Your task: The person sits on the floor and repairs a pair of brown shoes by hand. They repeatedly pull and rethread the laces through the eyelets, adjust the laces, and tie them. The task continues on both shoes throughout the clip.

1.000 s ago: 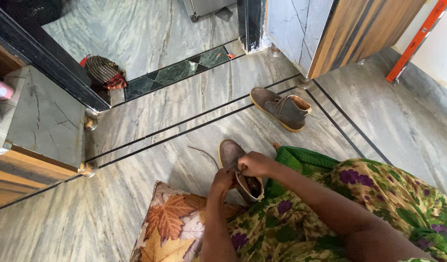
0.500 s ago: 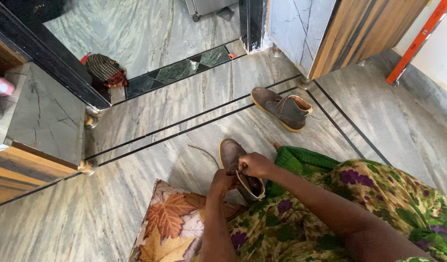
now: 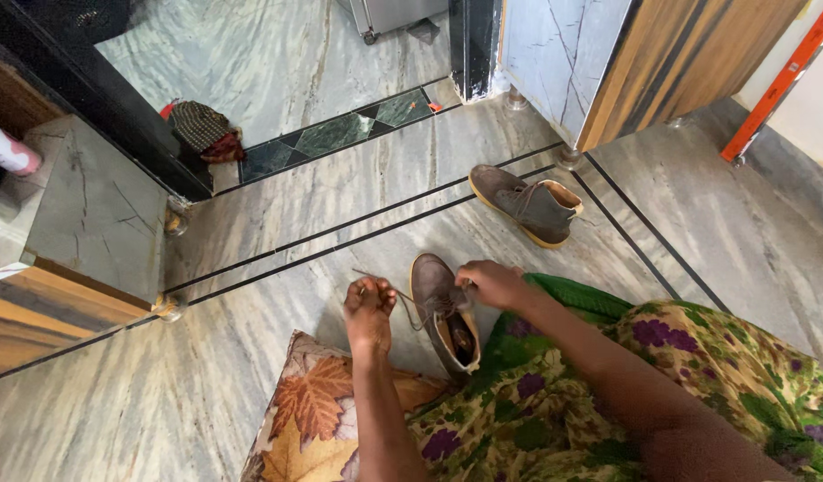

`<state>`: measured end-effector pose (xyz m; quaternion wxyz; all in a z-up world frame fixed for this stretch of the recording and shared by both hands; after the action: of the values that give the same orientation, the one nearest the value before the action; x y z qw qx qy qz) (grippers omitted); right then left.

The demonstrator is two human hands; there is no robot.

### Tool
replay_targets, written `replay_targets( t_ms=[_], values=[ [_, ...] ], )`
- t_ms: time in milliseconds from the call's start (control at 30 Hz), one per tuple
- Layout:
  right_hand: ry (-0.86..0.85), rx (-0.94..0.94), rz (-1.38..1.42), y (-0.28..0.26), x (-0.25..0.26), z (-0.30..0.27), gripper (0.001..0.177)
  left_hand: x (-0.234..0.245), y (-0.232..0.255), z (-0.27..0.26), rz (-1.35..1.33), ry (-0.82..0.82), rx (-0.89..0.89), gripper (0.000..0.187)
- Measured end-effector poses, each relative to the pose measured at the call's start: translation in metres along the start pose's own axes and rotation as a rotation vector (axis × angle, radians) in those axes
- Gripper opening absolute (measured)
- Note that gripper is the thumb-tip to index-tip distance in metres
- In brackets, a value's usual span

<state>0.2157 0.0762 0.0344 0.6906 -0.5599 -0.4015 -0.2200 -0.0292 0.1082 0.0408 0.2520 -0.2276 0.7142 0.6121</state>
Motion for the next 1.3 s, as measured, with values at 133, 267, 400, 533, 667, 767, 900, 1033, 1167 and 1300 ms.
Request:
replay_targets(
  t_ms=[133,267,400,533,667,767,900,1033,1167,1300],
  values=[
    [-0.014,-0.103,-0.065,-0.008,-0.016,0.03,0.016,-0.056,0.067,-0.037,-0.235,-0.385,-0.202,0.005],
    [-0.292,-0.14,-0.116,-0.012,-0.078,0.078,0.009,-0.077,0.1,-0.081,-0.149,-0.566,-0.278,0.005],
    [-0.543,0.037,-0.406,-0.004,-0.16,0.104,0.013,-0.076,0.114,-0.094,-0.076,-0.579,-0.319,0.007],
    [-0.409,0.167,-0.524,0.023,-0.193,0.116,0.014,-0.04,0.134,-0.083,0.103,-0.518,-0.365,0.008],
    [-0.39,0.101,-0.465,0.044,-0.177,0.116,0.016,0.033,0.129,-0.044,0.823,0.029,-0.302,0.007],
    [-0.293,-0.423,0.571,0.053,-0.139,0.11,0.017,0.031,0.129,-0.047,1.544,0.404,-0.738,0.03],
    [-0.187,-0.334,0.625,-0.017,-0.063,0.097,0.026,0.017,0.024,0.002,1.292,-0.07,-0.094,0.061],
    [-0.337,-0.158,0.355,-0.109,-0.02,0.077,0.023,-0.005,-0.026,-0.001,0.504,-0.048,0.386,0.065],
    [-0.473,-0.146,0.101,-0.146,-0.019,0.048,0.021,-0.008,0.017,-0.004,0.207,-0.008,0.151,0.024],
    [-0.393,0.006,0.174,-0.153,-0.016,0.029,0.016,0.014,0.059,-0.001,-0.116,-0.031,-0.048,0.021]
  ],
)
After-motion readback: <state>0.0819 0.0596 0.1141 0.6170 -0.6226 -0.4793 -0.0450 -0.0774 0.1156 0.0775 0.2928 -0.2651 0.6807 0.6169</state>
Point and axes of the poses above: each hand's wrist, its own z-axis towards the middle knuckle, its own x-axis out of the back of the hand, y = z × x, the point moved 9 cm from there along z, towards the middle knuckle, and after that the axes turned 1 degree about x, right-handed, at the moved point
